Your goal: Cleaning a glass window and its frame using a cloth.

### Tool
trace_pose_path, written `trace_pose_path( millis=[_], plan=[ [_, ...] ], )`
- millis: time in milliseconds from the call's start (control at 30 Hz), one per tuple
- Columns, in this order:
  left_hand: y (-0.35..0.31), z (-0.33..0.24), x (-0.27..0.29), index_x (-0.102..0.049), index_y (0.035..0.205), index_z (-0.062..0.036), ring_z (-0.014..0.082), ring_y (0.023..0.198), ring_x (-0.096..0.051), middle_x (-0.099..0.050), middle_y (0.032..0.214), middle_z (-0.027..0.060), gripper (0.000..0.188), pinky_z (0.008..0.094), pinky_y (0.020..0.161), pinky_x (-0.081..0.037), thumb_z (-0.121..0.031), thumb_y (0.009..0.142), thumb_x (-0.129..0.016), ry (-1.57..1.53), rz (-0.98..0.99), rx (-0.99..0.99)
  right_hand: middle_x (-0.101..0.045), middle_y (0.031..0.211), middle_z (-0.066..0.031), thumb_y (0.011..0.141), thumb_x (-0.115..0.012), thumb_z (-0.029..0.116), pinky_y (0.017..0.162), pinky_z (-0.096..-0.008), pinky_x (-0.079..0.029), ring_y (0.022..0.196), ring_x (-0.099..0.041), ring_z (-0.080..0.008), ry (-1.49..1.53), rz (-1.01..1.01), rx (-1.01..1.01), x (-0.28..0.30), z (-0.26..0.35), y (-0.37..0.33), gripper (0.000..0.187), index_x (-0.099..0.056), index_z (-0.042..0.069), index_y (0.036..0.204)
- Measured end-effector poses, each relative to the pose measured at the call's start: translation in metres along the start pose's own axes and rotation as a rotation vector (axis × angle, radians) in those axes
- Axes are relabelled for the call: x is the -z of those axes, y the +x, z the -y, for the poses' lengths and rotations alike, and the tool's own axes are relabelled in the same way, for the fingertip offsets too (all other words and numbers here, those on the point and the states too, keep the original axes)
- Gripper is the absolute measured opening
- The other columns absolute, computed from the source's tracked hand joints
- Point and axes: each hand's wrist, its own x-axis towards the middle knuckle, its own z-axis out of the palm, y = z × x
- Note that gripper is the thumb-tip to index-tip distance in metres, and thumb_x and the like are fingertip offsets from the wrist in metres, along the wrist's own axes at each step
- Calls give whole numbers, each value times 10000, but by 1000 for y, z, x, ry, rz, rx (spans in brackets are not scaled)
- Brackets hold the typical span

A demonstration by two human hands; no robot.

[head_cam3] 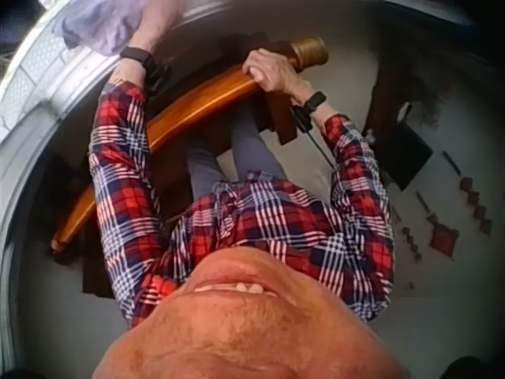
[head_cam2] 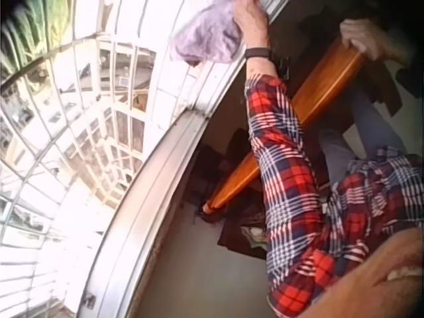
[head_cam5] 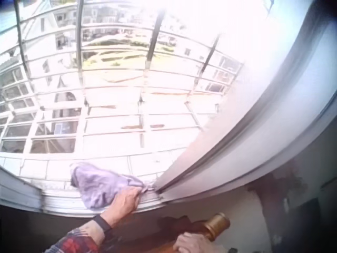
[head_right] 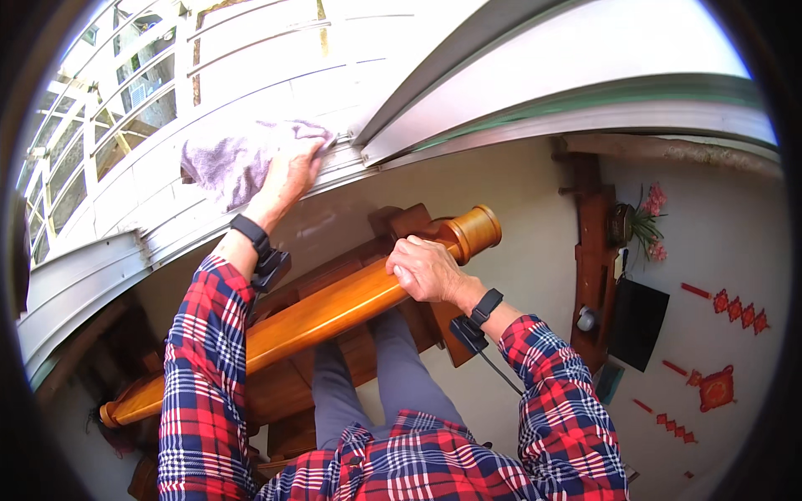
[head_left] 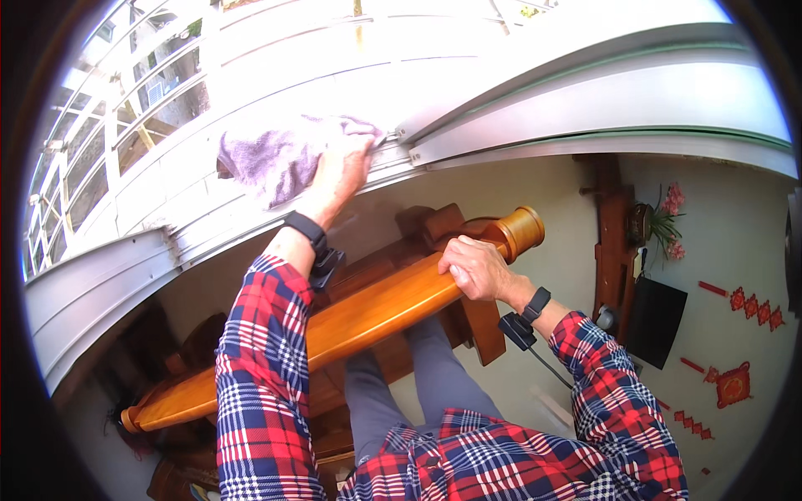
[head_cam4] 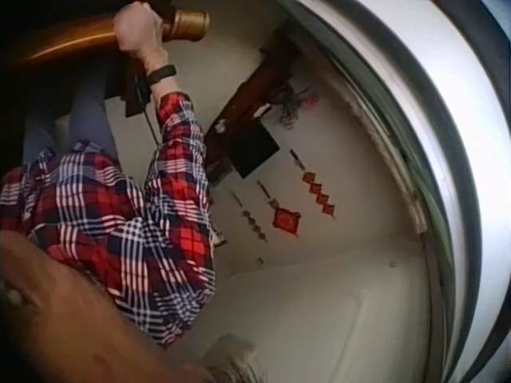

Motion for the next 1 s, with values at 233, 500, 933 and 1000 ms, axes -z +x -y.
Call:
trace_pose_path(
  millis=[233,500,933,1000],
  plan=[
    [13,-6,22,-676,1148,-42,335,1056,-674,-705,1127,155,340,398,935,-533,11,812,-681,-14,55,130,-592,972,-92,842,-667,117,823,-401,-513,933,-601,-289,-106,-196,134,38,-6,33,175,-613,71,1002],
    [15,-30,16,-656,1161,-42,337,1015,-684,-700,1087,173,357,394,892,-529,41,814,-664,41,45,102,-679,1127,-139,871,-562,226,1136,-478,-324,1156,-578,-293,-1256,74,127,148,55,120,367,-744,-4,1092],
    [2,-7,23,-671,1045,-46,336,984,-638,-678,1064,120,311,409,870,-517,-36,746,-756,51,-37,-12,-595,860,-88,883,-653,163,793,-382,-485,894,-628,-254,-449,-249,208,93,66,80,148,-638,55,983],
    [-1,-15,15,-688,1026,-42,338,970,-631,-677,1038,115,277,421,866,-519,-52,757,-753,54,-25,-12,-608,913,-87,868,-684,158,767,-377,-490,882,-623,-255,-270,-182,137,54,48,35,214,-620,48,1039]
  ],
)
